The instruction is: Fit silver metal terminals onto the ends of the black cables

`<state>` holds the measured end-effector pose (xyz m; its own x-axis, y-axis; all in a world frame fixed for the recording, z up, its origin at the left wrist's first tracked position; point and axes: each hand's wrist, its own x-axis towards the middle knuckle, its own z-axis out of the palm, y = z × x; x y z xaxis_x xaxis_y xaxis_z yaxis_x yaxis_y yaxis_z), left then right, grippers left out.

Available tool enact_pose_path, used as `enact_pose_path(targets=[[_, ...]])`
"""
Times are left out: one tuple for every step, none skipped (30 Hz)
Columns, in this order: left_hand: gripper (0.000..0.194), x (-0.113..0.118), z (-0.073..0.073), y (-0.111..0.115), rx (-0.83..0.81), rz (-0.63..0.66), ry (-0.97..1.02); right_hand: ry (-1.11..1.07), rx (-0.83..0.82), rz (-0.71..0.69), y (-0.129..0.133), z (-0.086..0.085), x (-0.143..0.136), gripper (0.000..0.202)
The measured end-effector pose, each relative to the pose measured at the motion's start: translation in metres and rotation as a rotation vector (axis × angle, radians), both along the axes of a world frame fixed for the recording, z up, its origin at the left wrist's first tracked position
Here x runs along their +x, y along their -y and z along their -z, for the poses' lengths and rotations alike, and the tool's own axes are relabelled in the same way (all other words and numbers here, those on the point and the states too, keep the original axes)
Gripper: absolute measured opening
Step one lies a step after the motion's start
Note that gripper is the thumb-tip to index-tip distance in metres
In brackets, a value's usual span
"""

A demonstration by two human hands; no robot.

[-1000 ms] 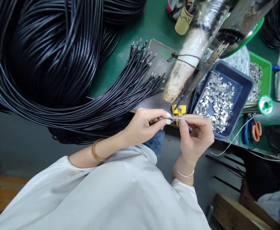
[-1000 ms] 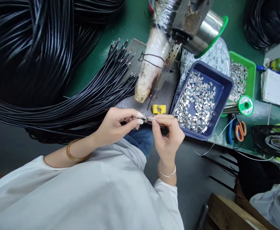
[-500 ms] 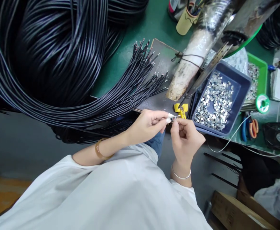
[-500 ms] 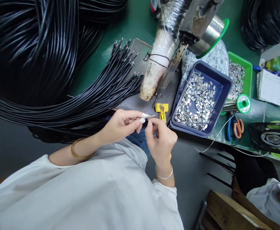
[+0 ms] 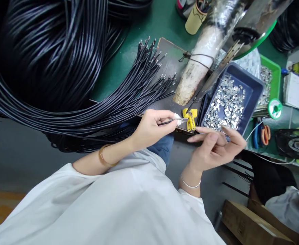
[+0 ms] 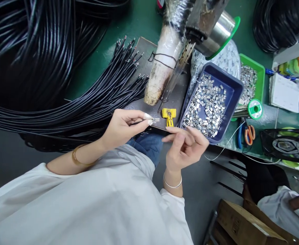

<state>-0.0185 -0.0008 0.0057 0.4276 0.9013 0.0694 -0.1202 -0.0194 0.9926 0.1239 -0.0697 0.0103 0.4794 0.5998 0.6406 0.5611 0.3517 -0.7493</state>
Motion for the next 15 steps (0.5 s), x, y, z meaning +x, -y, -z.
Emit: enact_pose_path(targets=[[0.016, 0.000, -0.001, -0.002, -0.069, 0.025, 0.031, 0.041, -0.033, 0.003, 0.000, 0.002, 0.000, 0.021], [0.016, 0.001, -0.003, -0.003, -0.113, 0.044, 0.054, 0.096, -0.066, 0.001, 0.001, 0.004, 0.000, 0.019], [0.017, 0.002, -0.003, -0.004, -0.136, 0.059, 0.067, 0.154, -0.097, -0.011, 0.001, 0.006, 0.000, 0.018], [0.017, 0.003, -0.004, -0.005, -0.143, 0.063, 0.070, 0.208, -0.121, -0.030, 0.000, 0.008, 0.000, 0.018], [0.017, 0.004, -0.004, -0.006, -0.138, 0.060, 0.066, 0.252, -0.135, -0.048, -0.001, 0.010, 0.000, 0.018], [0.017, 0.005, -0.004, -0.006, -0.125, 0.051, 0.057, 0.281, -0.138, -0.062, -0.002, 0.011, 0.001, 0.019], [0.017, 0.005, -0.004, -0.006, -0.108, 0.040, 0.045, 0.295, -0.132, -0.067, -0.003, 0.012, 0.001, 0.019], [0.018, 0.006, -0.003, -0.006, -0.089, 0.028, 0.035, 0.299, -0.125, -0.067, -0.005, 0.013, 0.001, 0.020], [0.018, 0.007, -0.002, -0.007, -0.068, 0.019, 0.025, 0.297, -0.120, -0.066, -0.006, 0.014, 0.001, 0.020], [0.018, 0.007, -0.002, -0.007, -0.050, 0.011, 0.019, 0.294, -0.118, -0.065, -0.007, 0.015, 0.001, 0.020], [0.018, 0.008, -0.001, -0.007, -0.034, 0.006, 0.016, 0.288, -0.120, -0.067, -0.009, 0.015, 0.002, 0.019], [0.018, 0.008, 0.000, -0.008, -0.024, 0.002, 0.017, 0.282, -0.124, -0.070, -0.010, 0.016, 0.002, 0.019], [0.017, 0.009, 0.000, -0.008, -0.019, -0.001, 0.020, 0.276, -0.127, -0.074, -0.011, 0.016, 0.002, 0.019], [0.017, 0.009, 0.000, -0.008, -0.018, -0.004, 0.023, 0.269, -0.129, -0.077, -0.012, 0.016, 0.002, 0.019], [0.017, 0.010, 0.000, -0.009, -0.019, -0.005, 0.024, 0.265, -0.130, -0.076, -0.013, 0.015, 0.002, 0.019]])
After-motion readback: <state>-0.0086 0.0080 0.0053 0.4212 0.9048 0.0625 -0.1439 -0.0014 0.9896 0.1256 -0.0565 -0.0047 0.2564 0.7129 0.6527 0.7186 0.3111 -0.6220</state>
